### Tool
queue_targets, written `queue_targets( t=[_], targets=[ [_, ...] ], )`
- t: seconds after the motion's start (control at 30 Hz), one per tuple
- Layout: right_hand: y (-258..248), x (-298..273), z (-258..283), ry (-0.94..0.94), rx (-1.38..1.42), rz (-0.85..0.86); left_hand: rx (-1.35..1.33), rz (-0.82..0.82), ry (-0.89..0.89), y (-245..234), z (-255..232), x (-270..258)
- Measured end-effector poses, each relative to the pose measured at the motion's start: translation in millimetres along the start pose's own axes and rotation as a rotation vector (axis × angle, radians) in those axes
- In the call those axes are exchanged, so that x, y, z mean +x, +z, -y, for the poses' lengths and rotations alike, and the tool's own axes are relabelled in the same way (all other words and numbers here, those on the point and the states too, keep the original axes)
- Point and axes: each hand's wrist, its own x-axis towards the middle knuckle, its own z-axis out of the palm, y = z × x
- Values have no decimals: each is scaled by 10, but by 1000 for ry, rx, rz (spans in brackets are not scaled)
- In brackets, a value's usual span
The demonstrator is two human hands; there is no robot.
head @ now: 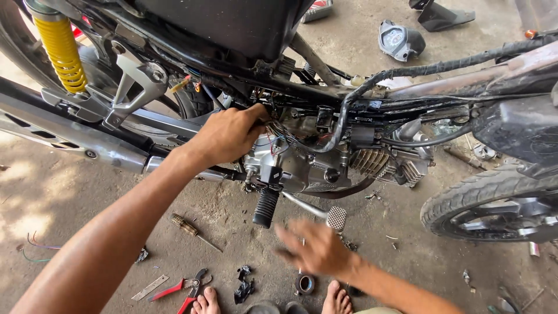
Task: Organizing and connecting the electrical wiring harness on a motorcycle frame.
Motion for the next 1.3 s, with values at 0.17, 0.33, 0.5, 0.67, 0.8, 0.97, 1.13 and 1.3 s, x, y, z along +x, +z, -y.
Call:
queue_targets(
  t=[0.17,0.33,0.5,0.67,0.8,0.97,1.13,1.3],
  targets=[
    [50,878,-468,331,-241,454,-7,-78,-1,-29,37,-60],
    [-92,863,-606,309,-293,419,6,-174,-117,59,211,-68],
    [-1066,1230,-1022,268,-265,164,-125,62,-149,-618,-350,-444],
    [-1292,1859,-1237,595,-45,386,420,-768,508,-2,-447,-258],
    [-1118,1994,-1151,734,-30,504,608,-610,589,311,-465,-121],
    [-955,2045,-1461,764,-25,458,502,-579,457,693,-121,353],
    [-791,2083,-1767,791,66,343,555,-499,396,788,5,535],
    [-931,2196,-1791,849,296,351,171,-375,139,683,68,501]
  ],
)
